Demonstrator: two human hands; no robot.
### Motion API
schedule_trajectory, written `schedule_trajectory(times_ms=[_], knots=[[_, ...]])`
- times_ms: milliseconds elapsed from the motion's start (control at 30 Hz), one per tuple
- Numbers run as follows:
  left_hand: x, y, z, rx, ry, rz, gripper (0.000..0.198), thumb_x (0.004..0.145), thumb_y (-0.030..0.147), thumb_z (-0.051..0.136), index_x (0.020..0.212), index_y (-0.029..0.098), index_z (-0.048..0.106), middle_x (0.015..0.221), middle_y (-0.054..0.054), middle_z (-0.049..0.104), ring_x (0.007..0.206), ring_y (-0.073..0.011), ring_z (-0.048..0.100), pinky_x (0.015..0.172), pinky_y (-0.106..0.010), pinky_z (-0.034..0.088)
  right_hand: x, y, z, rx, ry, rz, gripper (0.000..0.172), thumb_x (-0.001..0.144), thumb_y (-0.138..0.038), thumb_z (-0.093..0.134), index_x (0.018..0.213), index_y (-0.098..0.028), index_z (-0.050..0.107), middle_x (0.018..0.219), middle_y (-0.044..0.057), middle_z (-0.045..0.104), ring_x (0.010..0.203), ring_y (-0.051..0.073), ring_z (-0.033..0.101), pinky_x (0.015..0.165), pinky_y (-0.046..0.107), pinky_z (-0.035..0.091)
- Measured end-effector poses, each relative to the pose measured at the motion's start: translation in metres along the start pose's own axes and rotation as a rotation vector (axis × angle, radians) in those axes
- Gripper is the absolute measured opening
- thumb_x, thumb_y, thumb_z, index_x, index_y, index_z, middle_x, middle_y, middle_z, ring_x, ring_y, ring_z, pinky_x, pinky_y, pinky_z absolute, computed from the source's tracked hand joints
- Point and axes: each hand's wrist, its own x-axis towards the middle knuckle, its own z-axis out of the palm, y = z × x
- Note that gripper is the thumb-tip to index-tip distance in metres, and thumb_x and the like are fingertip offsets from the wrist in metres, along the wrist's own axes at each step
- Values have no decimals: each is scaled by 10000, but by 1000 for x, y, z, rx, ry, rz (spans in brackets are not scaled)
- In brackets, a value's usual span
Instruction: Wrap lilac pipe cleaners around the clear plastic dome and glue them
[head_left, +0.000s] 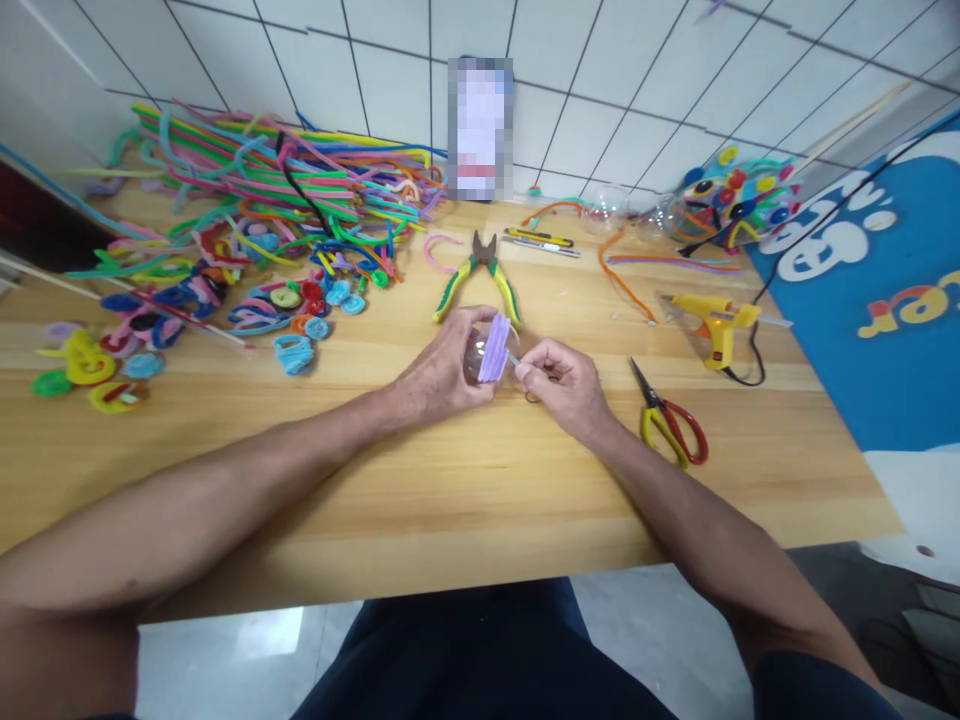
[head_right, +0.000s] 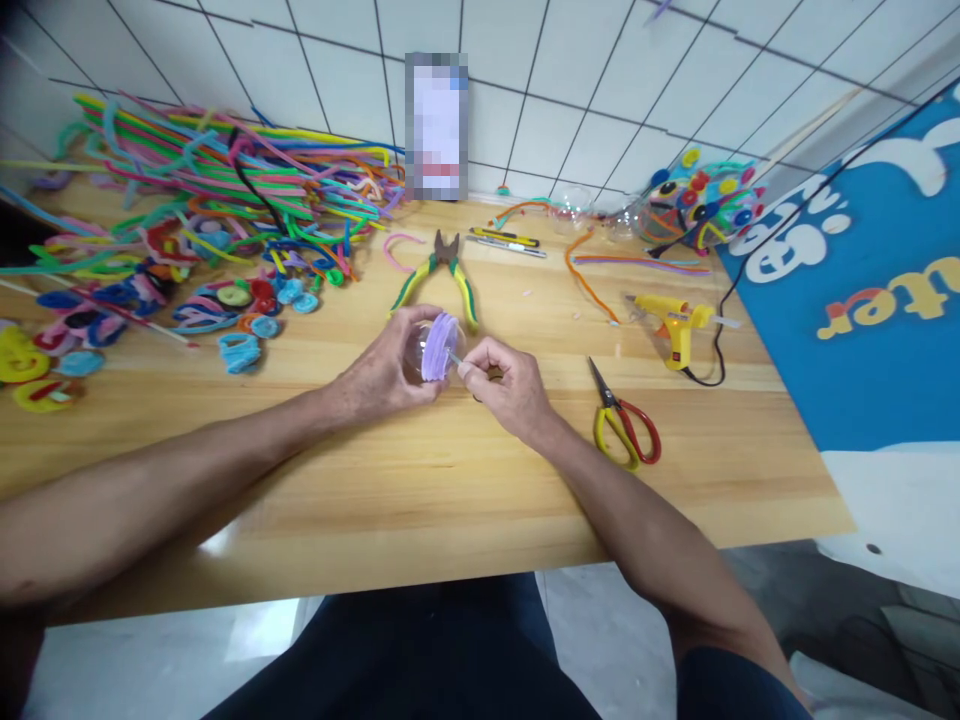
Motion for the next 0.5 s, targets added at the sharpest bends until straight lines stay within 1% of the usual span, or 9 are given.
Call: schedule_trajectory(times_ms=[100,167,267,367,500], knots=[[1,1,-2,36,-3,29,811,839,259,862,1546,253,465,1489,-146,626,1326,-307,695,1142,-481,598,1,0,0,19,-11,-5,200,851,-363,711,736,-231,612,624,-36,620,548,109,542,539,241,421],[2,2,-3,53,-13,35,814,846,265,867,1553,263,465,1492,-138,629,1380,-318,666,1182,-492,577,1,0,0,25,-19,-12,198,852,-358,706,735,-231,610,624,-38,619,547,107,541,539,242,420],[2,1,-5,62,-35,25,852,839,281,893,1566,275,449,1510,-137,618,1398,-325,651,1192,-504,572,2,0,0,25,-23,-24,202,860,-356,699,732,-230,608,626,-40,616,554,104,536,551,244,423],[0,-2,-5,62,-48,8,900,828,276,902,1589,268,422,1541,-152,593,1367,-320,663,1176,-511,580,2,1,0,21,-19,-37,203,873,-357,701,744,-228,612,633,-40,619,569,107,538,566,248,431],[-2,-6,-3,40,-47,-14,886,843,274,899,1591,264,424,1521,-161,602,1364,-310,658,1159,-516,582,2,4,0,22,-20,-56,187,880,-353,694,764,-229,615,641,-42,621,575,111,543,580,257,439]])
